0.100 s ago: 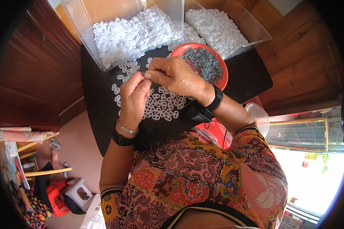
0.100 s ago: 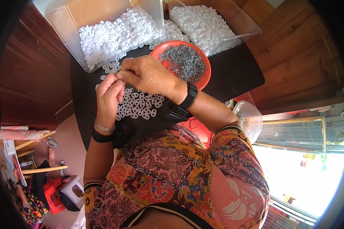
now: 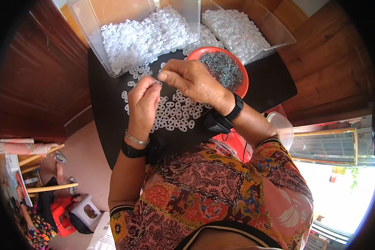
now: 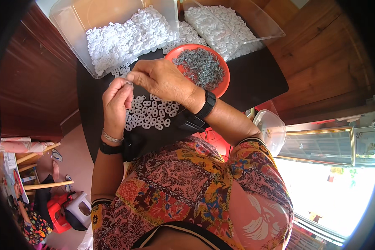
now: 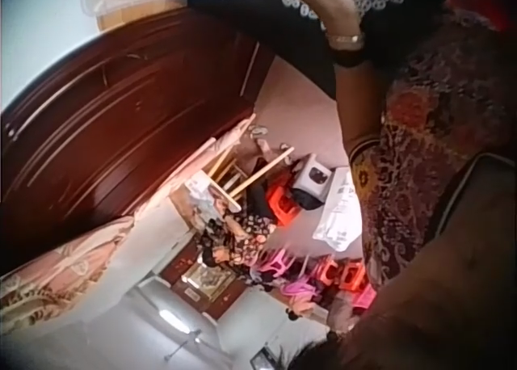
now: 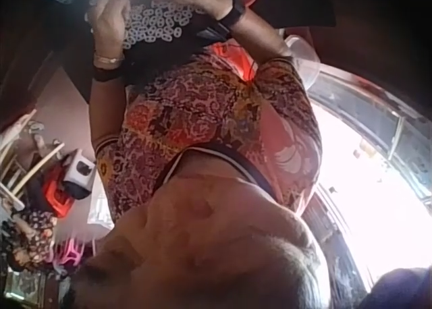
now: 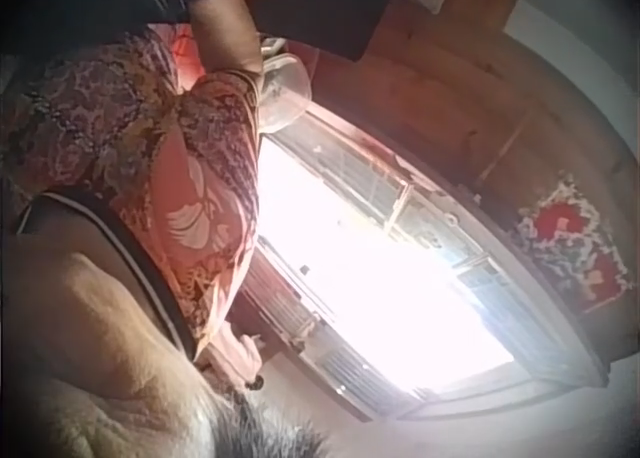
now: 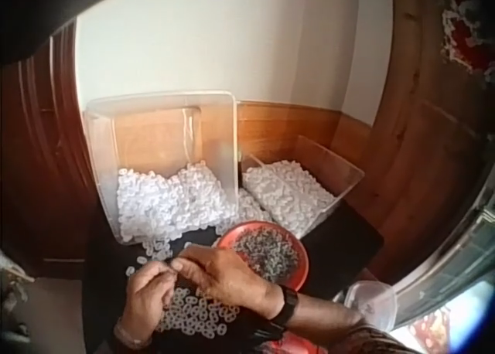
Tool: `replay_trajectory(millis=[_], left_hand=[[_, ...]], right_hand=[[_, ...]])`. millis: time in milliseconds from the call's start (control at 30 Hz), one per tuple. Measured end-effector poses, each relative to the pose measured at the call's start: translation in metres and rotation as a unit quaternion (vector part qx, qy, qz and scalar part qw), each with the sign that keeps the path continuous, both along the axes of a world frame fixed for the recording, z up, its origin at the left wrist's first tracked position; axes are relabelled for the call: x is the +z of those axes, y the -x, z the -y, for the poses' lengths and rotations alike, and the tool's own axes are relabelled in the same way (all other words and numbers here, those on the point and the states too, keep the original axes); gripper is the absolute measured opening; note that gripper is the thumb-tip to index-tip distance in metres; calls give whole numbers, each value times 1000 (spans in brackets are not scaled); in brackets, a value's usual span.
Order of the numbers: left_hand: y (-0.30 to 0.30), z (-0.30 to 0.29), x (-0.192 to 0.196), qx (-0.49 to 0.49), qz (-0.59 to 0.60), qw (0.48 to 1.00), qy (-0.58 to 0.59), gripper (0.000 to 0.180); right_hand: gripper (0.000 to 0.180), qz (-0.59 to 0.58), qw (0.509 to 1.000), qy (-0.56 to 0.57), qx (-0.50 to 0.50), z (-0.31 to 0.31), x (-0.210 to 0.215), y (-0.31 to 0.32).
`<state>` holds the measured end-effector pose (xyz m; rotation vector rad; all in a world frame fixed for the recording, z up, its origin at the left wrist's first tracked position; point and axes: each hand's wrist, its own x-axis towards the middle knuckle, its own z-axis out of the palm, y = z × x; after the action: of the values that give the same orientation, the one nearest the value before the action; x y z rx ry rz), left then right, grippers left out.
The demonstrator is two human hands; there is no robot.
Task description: The person is manually inserting small metal pins into white plastic components as part of an assembly task.
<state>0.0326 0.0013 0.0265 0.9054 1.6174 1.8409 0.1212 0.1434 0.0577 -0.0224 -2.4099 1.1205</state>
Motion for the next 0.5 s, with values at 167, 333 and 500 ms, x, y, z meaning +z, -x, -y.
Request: replay_trajectory(millis=[167,333,500], left_hand=[[11,2,-2,66,36,995,-65,15],[9,2,1,80,48,991,-94,16],[10,4,1,80,42,992,-82,16]], right_hand=[[14,34,985,-169,12,-1,-18,1],[12,103,961,-258,17,9,-32,2],[13,135,948,-287,30,13,-38,7]])
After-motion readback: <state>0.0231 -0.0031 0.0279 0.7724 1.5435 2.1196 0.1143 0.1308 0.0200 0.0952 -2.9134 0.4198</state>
